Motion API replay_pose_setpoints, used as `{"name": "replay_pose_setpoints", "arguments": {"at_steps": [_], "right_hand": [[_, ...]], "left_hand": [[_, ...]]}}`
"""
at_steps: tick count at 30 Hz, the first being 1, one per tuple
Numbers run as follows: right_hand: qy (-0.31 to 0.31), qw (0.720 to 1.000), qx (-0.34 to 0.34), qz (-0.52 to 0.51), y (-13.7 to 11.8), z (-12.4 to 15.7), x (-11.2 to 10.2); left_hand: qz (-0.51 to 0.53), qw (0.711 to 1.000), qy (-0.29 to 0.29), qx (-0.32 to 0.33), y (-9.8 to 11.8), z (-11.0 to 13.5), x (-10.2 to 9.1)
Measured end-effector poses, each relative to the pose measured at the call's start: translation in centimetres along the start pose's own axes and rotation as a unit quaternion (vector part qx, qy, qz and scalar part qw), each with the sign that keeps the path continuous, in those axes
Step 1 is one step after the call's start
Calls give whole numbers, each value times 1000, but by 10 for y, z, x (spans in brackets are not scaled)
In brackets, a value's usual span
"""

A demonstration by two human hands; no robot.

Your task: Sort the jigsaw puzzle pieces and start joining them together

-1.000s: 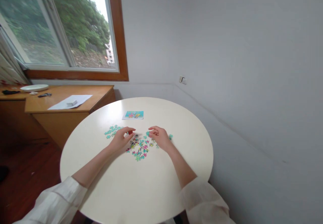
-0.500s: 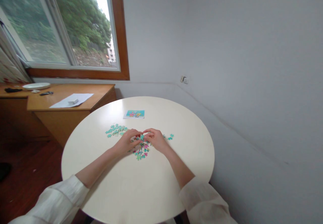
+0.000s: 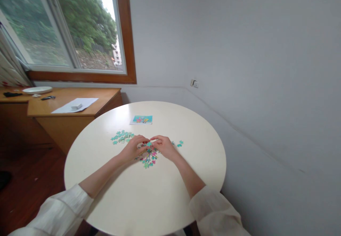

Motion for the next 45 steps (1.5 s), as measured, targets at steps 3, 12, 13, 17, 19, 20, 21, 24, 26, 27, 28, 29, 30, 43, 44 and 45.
{"name": "replay_pose_setpoints", "arguments": {"at_steps": [3, 12, 13, 17, 19, 20, 21, 24, 26, 27, 28, 29, 30, 43, 44, 45], "right_hand": [[16, 999, -9, 29, 0, -2, -9], [317, 919, 27, 235, 11, 7, -128], [325, 907, 43, 263, 14, 9, -136], [317, 879, 117, 336, 25, 13, -147], [303, 875, 133, 352, 26, 13, -145], [297, 874, 137, 359, 27, 13, -143], [292, 872, 139, 367, 26, 13, -142], [280, 866, 145, 387, 27, 12, -139], [277, 863, 150, 394, 27, 12, -140], [278, 862, 151, 396, 27, 11, -140], [279, 861, 151, 398, 27, 11, -140], [281, 860, 151, 398, 27, 11, -140], [284, 859, 151, 398, 27, 11, -140], [305, 856, 126, 397, 32, 8, -144], [301, 854, 125, 406, 31, 7, -143], [298, 851, 121, 415, 31, 7, -142]], "left_hand": [[-21, 1000, 4, -11, -5, 0, -9], [-80, 972, -105, -193, -56, 17, -26], [-88, 969, -112, -202, -59, 19, -25], [-121, 961, -128, -216, -61, 21, -27], [-136, 957, -133, -220, -62, 21, -29], [-141, 956, -136, -220, -62, 21, -29], [-146, 954, -139, -221, -63, 21, -29], [-161, 948, -149, -229, -69, 23, -28], [-171, 945, -149, -235, -72, 25, -27], [-176, 944, -147, -238, -73, 26, -27], [-179, 943, -144, -240, -73, 26, -27], [-181, 943, -139, -241, -73, 26, -27], [-182, 944, -133, -241, -73, 26, -27], [-157, 952, -94, -245, -76, 29, -29], [-158, 951, -96, -246, -77, 30, -29], [-159, 951, -98, -248, -78, 30, -29]]}}
Point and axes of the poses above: each hand's wrist, its own z-axis away from the middle knuckle, its own x-axis out of the palm, y = z × x, the point moved 6 cm from there along -z, towards the middle knuckle, and after that the axes turned 11 degrees about x, right-handed, at the moved point
